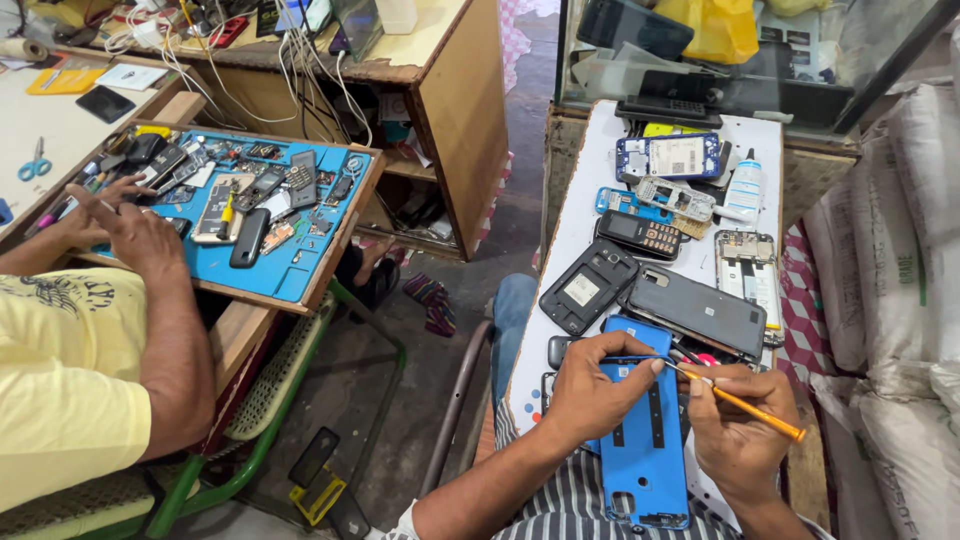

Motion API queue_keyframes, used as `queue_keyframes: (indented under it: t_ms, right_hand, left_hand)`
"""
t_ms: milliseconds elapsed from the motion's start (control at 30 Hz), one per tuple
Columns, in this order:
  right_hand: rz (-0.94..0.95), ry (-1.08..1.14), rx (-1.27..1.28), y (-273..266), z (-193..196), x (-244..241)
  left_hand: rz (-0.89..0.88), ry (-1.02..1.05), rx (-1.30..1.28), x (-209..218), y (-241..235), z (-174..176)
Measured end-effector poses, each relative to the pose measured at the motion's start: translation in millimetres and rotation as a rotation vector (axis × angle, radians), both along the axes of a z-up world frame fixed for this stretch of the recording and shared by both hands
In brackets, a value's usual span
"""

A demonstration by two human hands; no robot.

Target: The person uses a yellow-handled screwdriver to pry and adjust the internal components of a blue mobile phone back cover. They repeatedly work on the top edge of the device, manipulating small parts within the casing while holding the phone steady with their other hand.

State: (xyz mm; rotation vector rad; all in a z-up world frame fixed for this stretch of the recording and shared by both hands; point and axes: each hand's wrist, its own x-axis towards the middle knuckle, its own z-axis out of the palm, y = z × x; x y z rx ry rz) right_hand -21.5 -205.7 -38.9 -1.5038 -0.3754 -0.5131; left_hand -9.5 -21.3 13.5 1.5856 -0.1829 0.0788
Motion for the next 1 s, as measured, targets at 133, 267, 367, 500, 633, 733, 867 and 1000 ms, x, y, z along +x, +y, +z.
queue_keyframes:
  t_ms: [133,267,367,500,633,733,867,1000]
  right_hand:
    - [0.0,0.005,0.0,-2.2,-7.9,1.3]
    - [0.005,0.016,0.014,-8.8,-21.1,4.3]
    - [-0.065,-0.029,0.008,-7.4,-23.3,6.2]
    - [-0.046,-0.086,0.091,2.7,-19.1,18.3]
    - [-0.004,-0.014,0.046,-15.7,-29.5,5.8]
    - [-0.039,0.034,0.041,-7.5,-29.3,5.7]
    - [-0.157,-0.061,-0.033,-3.5,-29.3,9.6]
    - [-0.141,-0.108,-0.051,-6.0,-31.0,11.6]
  left_hand:
    - [0.009,-0.02,-0.035,1.3,-0.9,-10.8]
    - [0.0,-0.019,-0.06,4.1,-2.2,-20.6]
    - [0.006,-0.047,-0.053,0.9,-5.6,-13.7]
    - [0.01,0.092,-0.02,5.3,1.2,0.4]
    - [-0.005,0.141,-0.075,0.3,-6.3,-17.2]
    - [0.055,-0.121,-0.018,7.9,-6.4,-17.3]
    - [0.005,-0.011,-0.047,11.2,-4.5,-20.9]
    - [0.045,-0.067,-0.016,13.2,-7.5,-31.5]
